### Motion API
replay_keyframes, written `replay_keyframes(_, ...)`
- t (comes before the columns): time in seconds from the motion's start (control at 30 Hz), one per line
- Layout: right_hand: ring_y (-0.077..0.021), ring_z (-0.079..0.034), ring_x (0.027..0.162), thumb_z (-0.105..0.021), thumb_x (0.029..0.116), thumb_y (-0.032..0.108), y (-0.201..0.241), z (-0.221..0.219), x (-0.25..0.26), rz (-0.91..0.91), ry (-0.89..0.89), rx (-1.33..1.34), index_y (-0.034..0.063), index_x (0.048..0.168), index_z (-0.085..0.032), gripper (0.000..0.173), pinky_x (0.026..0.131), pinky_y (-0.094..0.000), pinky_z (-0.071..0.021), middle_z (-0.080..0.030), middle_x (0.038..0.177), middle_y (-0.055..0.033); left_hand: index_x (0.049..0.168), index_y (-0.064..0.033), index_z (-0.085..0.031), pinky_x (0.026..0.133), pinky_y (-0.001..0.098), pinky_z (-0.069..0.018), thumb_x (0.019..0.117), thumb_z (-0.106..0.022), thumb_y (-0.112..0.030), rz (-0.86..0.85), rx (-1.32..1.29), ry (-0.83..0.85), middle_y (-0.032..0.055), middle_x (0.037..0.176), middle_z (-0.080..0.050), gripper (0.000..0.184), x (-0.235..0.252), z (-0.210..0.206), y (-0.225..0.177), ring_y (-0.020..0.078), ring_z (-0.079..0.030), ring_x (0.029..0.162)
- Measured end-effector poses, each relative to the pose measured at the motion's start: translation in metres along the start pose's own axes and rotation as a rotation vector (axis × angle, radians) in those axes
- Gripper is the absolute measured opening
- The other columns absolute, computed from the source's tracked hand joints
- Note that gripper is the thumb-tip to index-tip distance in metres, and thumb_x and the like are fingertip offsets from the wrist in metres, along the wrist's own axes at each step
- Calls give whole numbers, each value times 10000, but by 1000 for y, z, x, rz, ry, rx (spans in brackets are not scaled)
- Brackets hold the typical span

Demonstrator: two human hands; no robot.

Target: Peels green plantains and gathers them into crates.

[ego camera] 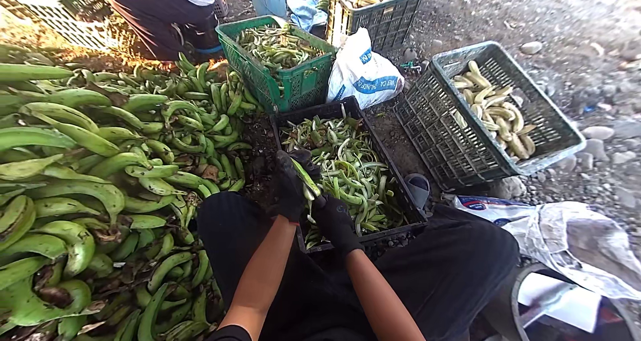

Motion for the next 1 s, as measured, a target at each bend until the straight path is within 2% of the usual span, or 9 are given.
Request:
replay_keyframes(0.23, -353, -667, 1093, -490, 1039, 427, 19, 19, 27, 68, -2, -212, 61, 1135, -679, 423, 874, -577, -514, -699, 1118, -182, 1173, -192, -652, 818, 300, -578, 1083, -256, -511, 58, -103, 145, -10, 997, -709, 516, -1, 19, 17, 105, -676, 920)
replay_keyframes(0.33, -347, -672, 1077, -486, 1037, 479, 26, 25, 31, 91, -15, -237, 68, 1079, -686, 459, 853, -576, -517, -703, 1095, -174, 1069, -152, -675, 829, 293, -584, 1094, -208, -440, 44, -293, 148, 7, 946, -724, 549, 6, 12, 13, 107, -697, 905)
replay_keyframes(0.53, -345, -644, 1183, -440, 1050, 468, 44, 40, 18, 78, -6, -275, 61, 1200, -664, 488, 932, -577, -509, -677, 1232, -178, 1002, -98, -645, 780, 292, -592, 1094, -181, -292, -70, -430, 67, 32, 871, -715, 511, 0, -4, -6, 122, -696, 834)
replay_keyframes(0.63, -353, -644, 1173, -481, 1040, 477, 46, 42, 14, 119, 13, -283, 45, 1192, -653, 489, 940, -581, -504, -674, 1214, -189, 1174, -10, -574, 813, 259, -576, 1097, -136, -292, -145, -310, -19, 69, 978, -701, 526, -13, -5, -17, 104, -679, 897)
replay_keyframes(0.7, -374, -626, 1187, -535, 1022, 459, 41, 45, 14, 189, 57, -243, 37, 1246, -640, 490, 976, -605, -479, -663, 1232, -207, 1265, -16, -540, 854, 213, -553, 1084, -348, -337, -148, -159, -3, 35, 1053, -688, 415, -28, -17, -29, 49, -660, 956)
replay_keyframes(0.73, -372, -634, 1165, -543, 1019, 457, 38, 47, 14, 207, 82, -214, 36, 1255, -641, 492, 973, -606, -479, -666, 1216, -209, 1204, -13, -545, 827, 213, -562, 1036, -450, -282, -86, -191, -72, 34, 993, -696, 331, -40, -34, -43, 47, -674, 907)
replay_keyframes(0.8, -324, -669, 1007, -489, 1049, 475, 27, 50, 18, 192, 143, -124, 26, 1192, -638, 494, 886, -559, -519, -674, 1091, -186, 1149, 38, -496, 761, 175, -513, 1041, -323, -31, 95, -196, -270, 37, 860, -586, 216, -65, -71, -76, 31, -591, 760)
replay_keyframes(0.9, -181, -615, 648, -615, 1006, 328, 3, 48, 31, 151, 328, 160, 37, 1091, -601, 304, 610, -385, -544, -612, 809, -73, 1100, 30, -524, 691, 213, -564, 1065, -257, -5, 91, -222, -170, 47, 802, -617, 271, -60, -55, -50, 66, -626, 695)
replay_keyframes(1.0, -146, -585, 555, -684, 939, 223, -22, 46, 35, 169, 450, 366, 59, 1041, -622, 202, 516, -333, -522, -607, 718, -34, 1122, -18, -638, 854, 358, -592, 1029, -466, -163, -100, -410, 165, 92, 972, -717, 244, -32, -23, 8, 179, -701, 908)
Point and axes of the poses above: each hand's wrist, its own x-axis towards the middle knuckle, its own z-axis out of the back of the hand, y = z × x, the point moved 4 cm from there along x, towards the middle knuckle
